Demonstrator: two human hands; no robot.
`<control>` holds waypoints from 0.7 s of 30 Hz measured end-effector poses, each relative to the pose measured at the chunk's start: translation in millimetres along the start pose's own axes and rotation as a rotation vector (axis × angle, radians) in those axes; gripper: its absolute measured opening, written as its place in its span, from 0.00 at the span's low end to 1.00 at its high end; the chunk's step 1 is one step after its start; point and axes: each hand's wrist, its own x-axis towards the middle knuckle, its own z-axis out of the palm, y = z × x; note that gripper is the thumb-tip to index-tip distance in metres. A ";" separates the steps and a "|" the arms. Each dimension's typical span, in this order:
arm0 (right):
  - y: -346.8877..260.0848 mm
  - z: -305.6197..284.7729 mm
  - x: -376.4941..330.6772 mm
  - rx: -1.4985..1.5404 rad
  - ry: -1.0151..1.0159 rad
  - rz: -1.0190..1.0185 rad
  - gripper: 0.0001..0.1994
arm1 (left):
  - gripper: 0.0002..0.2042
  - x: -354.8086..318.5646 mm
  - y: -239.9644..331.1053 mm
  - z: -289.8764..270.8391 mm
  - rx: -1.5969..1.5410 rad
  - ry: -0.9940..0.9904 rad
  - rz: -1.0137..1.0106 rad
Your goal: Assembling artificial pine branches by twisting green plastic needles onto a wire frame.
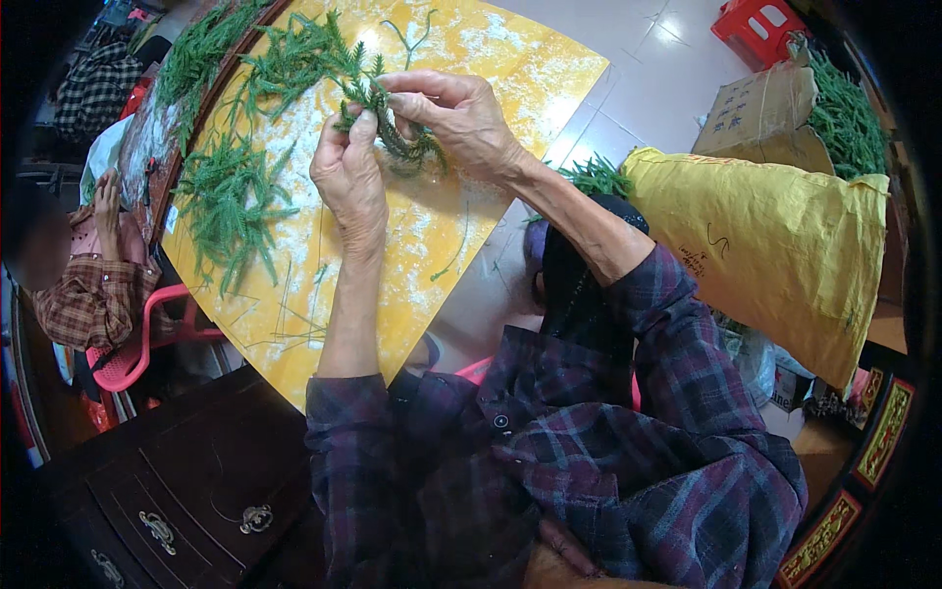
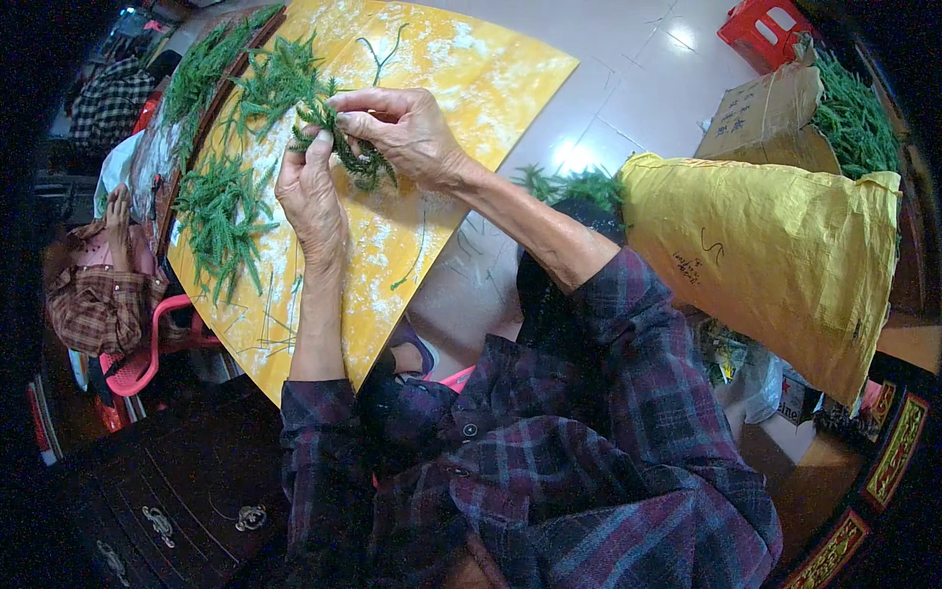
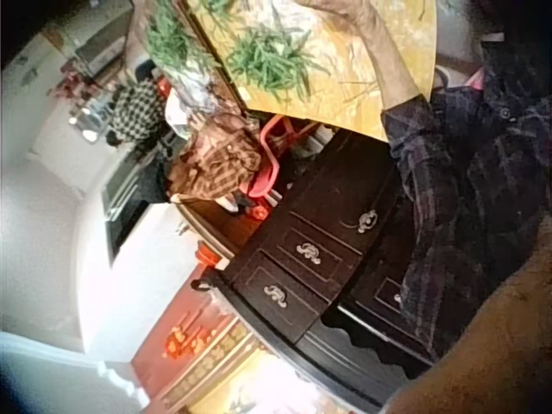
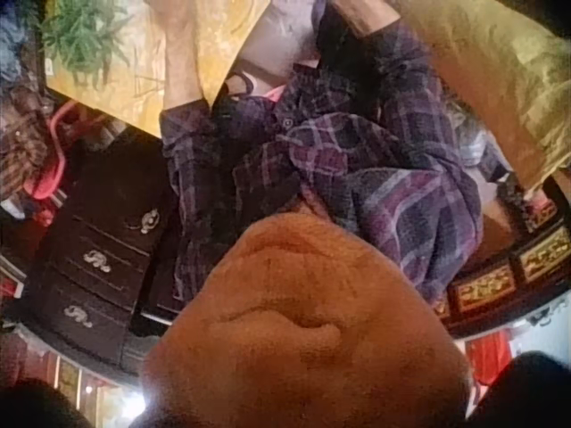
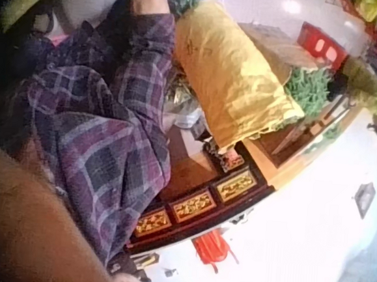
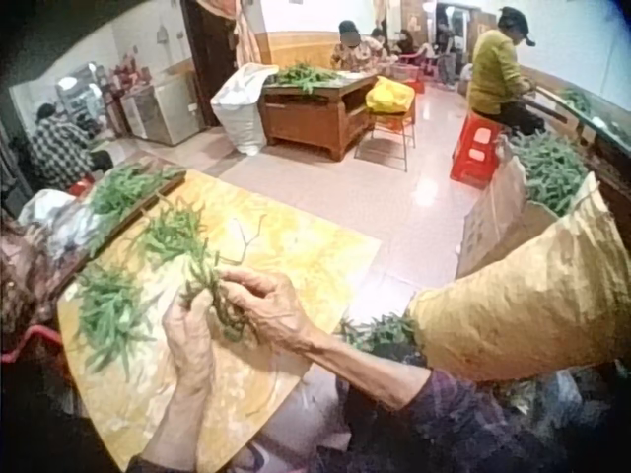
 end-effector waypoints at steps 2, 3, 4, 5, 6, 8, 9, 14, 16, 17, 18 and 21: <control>-0.3 0.0 -0.8 -0.001 0.046 0.016 0.12 | 0.07 -1.9 0.9 -0.8 -0.009 0.004 -0.025; 0.3 -1.6 -0.6 -0.003 0.048 0.014 0.12 | 0.08 -2.2 1.2 -0.3 -0.017 0.009 -0.052; 1.8 -3.5 -0.5 -0.005 0.054 0.038 0.12 | 0.08 -1.4 0.3 0.8 -0.019 0.007 -0.051; 3.3 -3.8 -0.8 -0.003 0.059 0.063 0.12 | 0.08 -1.4 -0.6 -0.2 -0.010 0.011 -0.040; 5.1 -3.9 -0.1 -0.002 0.059 0.062 0.12 | 0.08 -1.3 -1.4 -1.2 -0.001 0.016 -0.029; 6.2 -3.7 1.7 0.000 0.046 0.057 0.12 | 0.08 -1.5 -2.2 -2.8 -0.011 0.013 -0.035; 5.1 -4.1 1.4 -0.001 0.048 0.056 0.12 | 0.08 -1.6 -2.6 -2.5 -0.022 0.011 -0.044; -4.4 3.3 -2.4 -0.071 0.044 -0.038 0.13 | 0.07 -0.7 -4.4 -4.1 -0.011 0.009 -0.083; 0.8 3.3 -2.7 -0.096 0.029 -0.050 0.13 | 0.07 -0.6 -8.5 -5.1 0.037 -0.008 -0.062; 2.3 2.5 -2.6 -0.121 0.012 -0.065 0.13 | 0.06 -1.1 -7.4 -2.8 0.015 0.006 -0.076; 3.0 1.0 -2.3 -0.121 0.014 -0.065 0.13 | 0.05 -1.4 -5.7 -1.1 -0.007 0.020 -0.090; 4.0 0.2 -2.1 -0.276 0.014 -0.019 0.14 | 0.04 -1.9 -0.1 -3.5 -0.026 0.036 -0.142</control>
